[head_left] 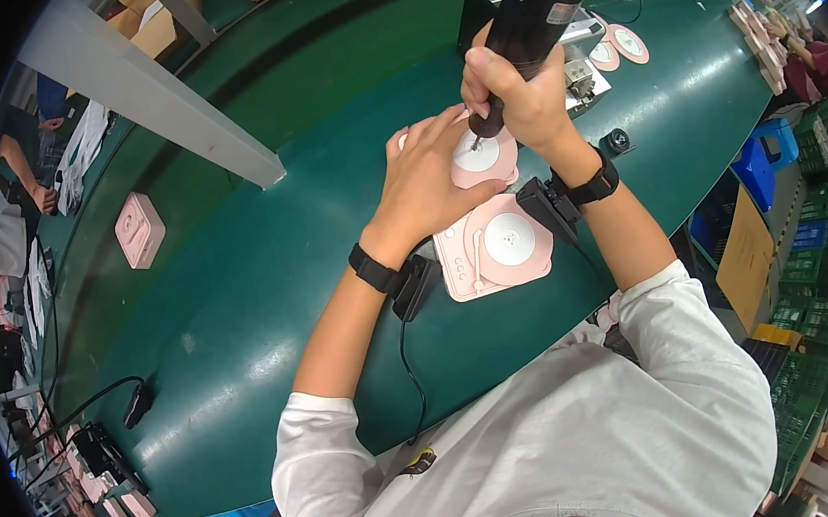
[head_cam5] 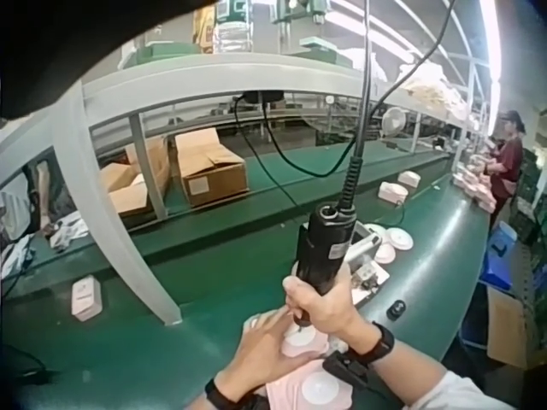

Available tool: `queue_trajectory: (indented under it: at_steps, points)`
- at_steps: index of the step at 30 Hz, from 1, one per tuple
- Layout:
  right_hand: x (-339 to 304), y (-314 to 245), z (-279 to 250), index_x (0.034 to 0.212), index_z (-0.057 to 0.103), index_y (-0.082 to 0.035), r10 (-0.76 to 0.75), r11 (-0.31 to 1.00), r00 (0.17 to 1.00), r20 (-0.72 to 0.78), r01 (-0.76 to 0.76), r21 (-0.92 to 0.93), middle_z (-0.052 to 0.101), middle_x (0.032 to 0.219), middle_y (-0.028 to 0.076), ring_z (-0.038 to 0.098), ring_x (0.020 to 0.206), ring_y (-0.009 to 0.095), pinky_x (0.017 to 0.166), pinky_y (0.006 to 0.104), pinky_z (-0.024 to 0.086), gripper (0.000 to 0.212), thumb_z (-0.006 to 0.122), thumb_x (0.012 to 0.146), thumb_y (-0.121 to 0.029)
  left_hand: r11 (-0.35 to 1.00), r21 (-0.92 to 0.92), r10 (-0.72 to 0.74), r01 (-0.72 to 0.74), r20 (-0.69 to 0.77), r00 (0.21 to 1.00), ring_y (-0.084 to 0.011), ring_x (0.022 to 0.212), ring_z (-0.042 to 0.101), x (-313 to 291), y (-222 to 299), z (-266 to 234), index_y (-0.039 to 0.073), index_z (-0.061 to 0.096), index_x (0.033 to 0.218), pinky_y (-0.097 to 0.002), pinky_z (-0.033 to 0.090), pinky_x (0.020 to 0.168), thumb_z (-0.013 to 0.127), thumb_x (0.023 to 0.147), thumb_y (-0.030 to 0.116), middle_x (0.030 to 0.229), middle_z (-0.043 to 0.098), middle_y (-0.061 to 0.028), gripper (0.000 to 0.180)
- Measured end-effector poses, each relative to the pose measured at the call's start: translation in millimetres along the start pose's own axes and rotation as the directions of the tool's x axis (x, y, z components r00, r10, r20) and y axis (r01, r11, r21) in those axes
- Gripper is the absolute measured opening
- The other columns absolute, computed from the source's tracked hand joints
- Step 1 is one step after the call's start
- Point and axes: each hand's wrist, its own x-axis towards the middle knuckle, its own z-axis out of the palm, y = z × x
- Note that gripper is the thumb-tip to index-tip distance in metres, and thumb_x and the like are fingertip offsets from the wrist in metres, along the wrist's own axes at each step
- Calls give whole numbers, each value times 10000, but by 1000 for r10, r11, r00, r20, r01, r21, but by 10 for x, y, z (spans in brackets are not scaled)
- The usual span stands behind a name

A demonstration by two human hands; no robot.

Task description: The person assembles pink record player toys by placing a white disc onto each base, inserting a small metal pin, and driving a screw with a power screwdriver. They also refill a screw feeder from a plastic bag and set the completed toys aside.

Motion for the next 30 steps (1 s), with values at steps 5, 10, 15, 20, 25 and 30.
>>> queue_trajectory:
  at_steps: [5, 10, 15, 20, 25, 30]
  points:
    - [69, -52, -24, 891, 542, -5, -6, 1000, 1000, 11, 6, -14, 548, 624, 72, 513, 496, 154, 504, 305, 451, 204, 658, 969, -154, 1000, -12, 27, -27, -1, 1000, -316, 1398, 459, 96, 21, -4, 24, 595, 1391, -529, 270, 1175, 862, 729, 437, 1520, 518, -153, 825]
    - [-76, -287, -149, 888, 531, -18, -82, 995, 993, -88, 86, 44, 537, 634, 69, 496, 492, 153, 499, 305, 445, 204, 644, 973, -165, 998, 47, 44, -43, -24, 999, -327, 1401, 453, 12, -121, -29, 21, 576, 1396, -573, 271, 1179, 833, 776, 404, 1528, 506, -159, 773]
    - [103, -633, -941, 899, 540, -14, -363, 921, 922, -136, 333, -201, 541, 657, 77, 500, 497, 170, 523, 340, 458, 205, 653, 975, -168, 891, 403, -54, 211, -368, 928, -370, 1380, 464, -49, -332, -194, 15, 535, 1412, -664, 264, 1166, 769, 852, 347, 1468, 534, -192, 692]
    - [204, -351, -1399, 884, 564, -4, -263, 953, 924, -277, 205, -223, 549, 655, 86, 514, 503, 179, 537, 352, 463, 196, 659, 975, -149, 968, 213, -153, 133, 79, 985, -405, 1374, 464, -180, 462, -268, -2, 505, 1438, -688, 289, 1148, 785, 853, 348, 1483, 495, -215, 737]
    - [173, -287, -1455, 857, 569, 2, -199, 970, 947, -251, 154, -189, 549, 648, 88, 522, 507, 182, 535, 354, 464, 206, 653, 979, -140, 976, 216, -114, 35, 362, 925, -407, 1367, 477, -481, 846, -49, -6, 443, 1500, -679, 355, 1114, 841, 805, 391, 1550, 427, -229, 894]
    - [97, -400, -1452, 851, 563, 7, -223, 968, 950, -217, 188, -168, 548, 646, 90, 525, 510, 183, 536, 359, 466, 217, 640, 986, -144, 987, 155, -103, 38, 441, 892, -398, 1375, 478, -391, 749, -54, -18, 405, 1523, -660, 391, 1092, 869, 768, 421, 1575, 402, -239, 989]
